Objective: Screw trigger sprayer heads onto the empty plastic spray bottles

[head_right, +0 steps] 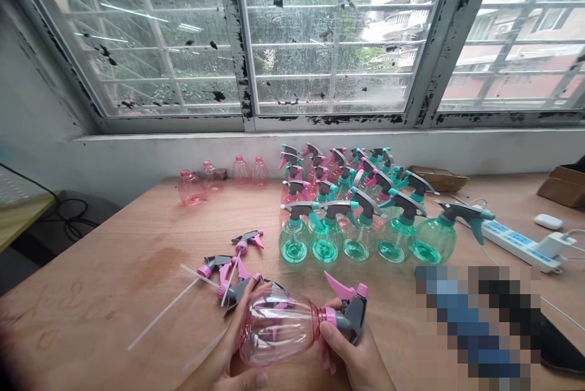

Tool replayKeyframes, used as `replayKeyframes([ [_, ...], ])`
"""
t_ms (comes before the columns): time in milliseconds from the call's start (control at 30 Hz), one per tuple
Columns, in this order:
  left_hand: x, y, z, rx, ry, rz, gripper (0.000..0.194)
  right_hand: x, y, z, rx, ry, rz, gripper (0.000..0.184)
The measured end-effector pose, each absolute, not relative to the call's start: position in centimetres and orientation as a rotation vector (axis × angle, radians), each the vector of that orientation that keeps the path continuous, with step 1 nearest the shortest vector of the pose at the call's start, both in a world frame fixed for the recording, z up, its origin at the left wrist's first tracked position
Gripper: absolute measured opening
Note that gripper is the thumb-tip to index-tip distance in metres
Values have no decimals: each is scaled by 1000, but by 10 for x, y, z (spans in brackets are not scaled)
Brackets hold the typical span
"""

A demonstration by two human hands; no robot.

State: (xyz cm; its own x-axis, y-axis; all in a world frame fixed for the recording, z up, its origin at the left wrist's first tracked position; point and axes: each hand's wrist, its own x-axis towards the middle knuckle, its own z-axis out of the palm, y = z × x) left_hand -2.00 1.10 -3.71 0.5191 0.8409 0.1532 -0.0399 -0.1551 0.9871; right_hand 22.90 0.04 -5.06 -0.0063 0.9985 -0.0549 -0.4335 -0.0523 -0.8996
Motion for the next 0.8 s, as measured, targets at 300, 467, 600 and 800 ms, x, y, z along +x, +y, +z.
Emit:
replayKeyframes([
  [300,-16,10,-34,1535,703,901,96,227,-1,-49,-943,-856,1406,47],
  [467,-18,11,-35,1574,699,908,105,228,0,-50,-956,-853,1391,47],
  [600,-19,14,-42,1509,679,905,116,227,0,-51,-950,-858,1397,47],
  [800,-15,9,-36,1446,667,944,99,228,0,-52,-950,-884,1405,46],
])
